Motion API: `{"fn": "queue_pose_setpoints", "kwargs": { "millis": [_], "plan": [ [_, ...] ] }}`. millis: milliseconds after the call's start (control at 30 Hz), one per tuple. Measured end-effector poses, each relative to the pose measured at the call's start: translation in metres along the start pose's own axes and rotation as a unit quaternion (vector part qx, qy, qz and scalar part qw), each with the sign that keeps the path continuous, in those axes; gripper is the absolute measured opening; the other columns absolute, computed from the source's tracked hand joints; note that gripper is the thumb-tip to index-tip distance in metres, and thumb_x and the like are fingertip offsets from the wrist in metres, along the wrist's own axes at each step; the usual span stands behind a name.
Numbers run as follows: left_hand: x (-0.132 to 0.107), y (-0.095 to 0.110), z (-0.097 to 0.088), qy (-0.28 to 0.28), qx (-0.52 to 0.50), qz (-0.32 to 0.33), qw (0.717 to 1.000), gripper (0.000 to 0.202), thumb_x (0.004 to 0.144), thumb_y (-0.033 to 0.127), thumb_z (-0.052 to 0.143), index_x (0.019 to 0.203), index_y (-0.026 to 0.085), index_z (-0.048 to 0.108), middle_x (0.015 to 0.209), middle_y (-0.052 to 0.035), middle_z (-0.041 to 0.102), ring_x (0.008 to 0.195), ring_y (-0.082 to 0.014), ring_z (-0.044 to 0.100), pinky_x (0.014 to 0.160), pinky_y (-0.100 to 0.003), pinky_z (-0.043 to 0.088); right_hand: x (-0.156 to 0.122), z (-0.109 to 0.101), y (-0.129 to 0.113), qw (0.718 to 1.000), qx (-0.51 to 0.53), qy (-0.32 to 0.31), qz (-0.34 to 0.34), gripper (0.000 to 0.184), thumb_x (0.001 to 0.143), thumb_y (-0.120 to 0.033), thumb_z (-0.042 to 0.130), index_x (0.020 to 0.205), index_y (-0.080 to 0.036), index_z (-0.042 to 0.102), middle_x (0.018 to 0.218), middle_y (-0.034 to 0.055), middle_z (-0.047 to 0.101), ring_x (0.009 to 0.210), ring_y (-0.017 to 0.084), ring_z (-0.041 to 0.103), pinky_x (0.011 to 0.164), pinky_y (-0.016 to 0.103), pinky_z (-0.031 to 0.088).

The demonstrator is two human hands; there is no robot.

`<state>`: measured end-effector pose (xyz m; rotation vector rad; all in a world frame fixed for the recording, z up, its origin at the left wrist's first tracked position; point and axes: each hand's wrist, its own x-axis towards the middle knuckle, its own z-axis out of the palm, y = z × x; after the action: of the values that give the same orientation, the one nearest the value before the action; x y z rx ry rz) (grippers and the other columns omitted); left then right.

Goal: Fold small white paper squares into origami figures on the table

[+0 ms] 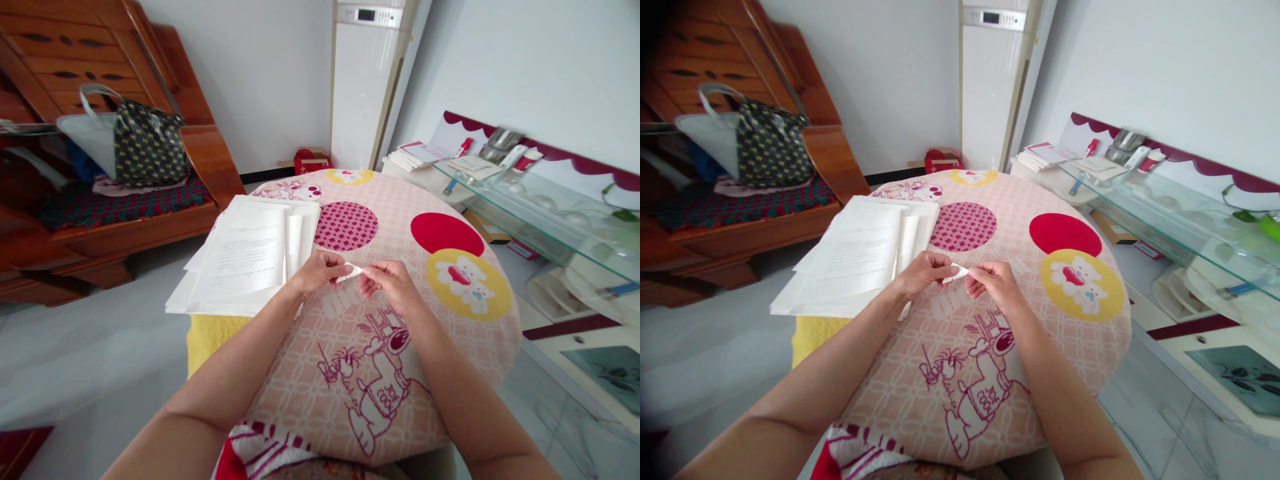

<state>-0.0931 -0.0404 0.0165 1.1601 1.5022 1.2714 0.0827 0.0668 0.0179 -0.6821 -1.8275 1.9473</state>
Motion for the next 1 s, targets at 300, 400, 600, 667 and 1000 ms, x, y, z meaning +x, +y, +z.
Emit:
{"fn": "queue_pose_setpoints", "kwargs": {
  "millis": [300,400,600,667,1000],
  "plan": [
    [-0.002,0.005,0.001,0.043,0.095,0.076,0.992,0.037,0.084,0.041,0.066,0.06,0.014,0.056,0.051,0.0023,0.053,0.047,-0.0055,0.042,0.047,-0.019,0.028,0.001,0.001,0.003,0.984,-0.119,0.072,-0.115,0.018,0.072,-0.032,0.07,0.084,-0.02,0.064,0.071,0.0018,0.07,0.062,0.016,0.065,0.062,0.029,0.052],
    [-0.003,0.006,0.003,0.046,0.122,0.089,0.987,0.039,0.084,0.04,0.066,0.057,0.014,0.053,0.05,0.0039,0.049,0.047,-0.005,0.038,0.047,-0.02,0.027,0.001,0.002,0.004,0.976,-0.161,0.073,-0.126,0.014,0.072,-0.03,0.067,0.081,-0.02,0.062,0.069,0.0005,0.067,0.06,0.015,0.061,0.058,0.027,0.048],
    [-0.004,0.007,0.003,0.047,0.186,0.115,0.975,0.041,0.084,0.038,0.065,0.055,0.016,0.047,0.053,0.0059,0.038,0.052,-0.0064,0.033,0.05,-0.022,0.025,0.002,0.001,0.004,0.978,-0.174,0.048,-0.108,0.014,0.07,-0.03,0.069,0.074,-0.021,0.058,0.062,-0.0014,0.062,0.057,0.014,0.058,0.055,0.026,0.044],
    [-0.005,0.007,0.003,0.042,0.213,0.119,0.969,0.04,0.085,0.037,0.063,0.055,0.016,0.046,0.054,0.0055,0.038,0.054,-0.0071,0.034,0.051,-0.023,0.025,0.003,-0.001,0.004,0.98,-0.171,0.025,-0.094,0.015,0.07,-0.031,0.069,0.072,-0.021,0.057,0.062,-0.0005,0.064,0.057,0.015,0.059,0.056,0.027,0.046],
    [-0.004,0.007,0.005,0.028,0.252,0.125,0.959,0.038,0.084,0.032,0.062,0.054,0.016,0.044,0.053,0.0056,0.037,0.055,-0.0074,0.033,0.053,-0.024,0.024,0.004,-0.01,0.005,0.98,-0.192,-0.018,-0.051,0.013,0.07,-0.027,0.07,0.073,-0.02,0.06,0.062,0.0005,0.066,0.058,0.015,0.061,0.055,0.026,0.047]
  ]
}}
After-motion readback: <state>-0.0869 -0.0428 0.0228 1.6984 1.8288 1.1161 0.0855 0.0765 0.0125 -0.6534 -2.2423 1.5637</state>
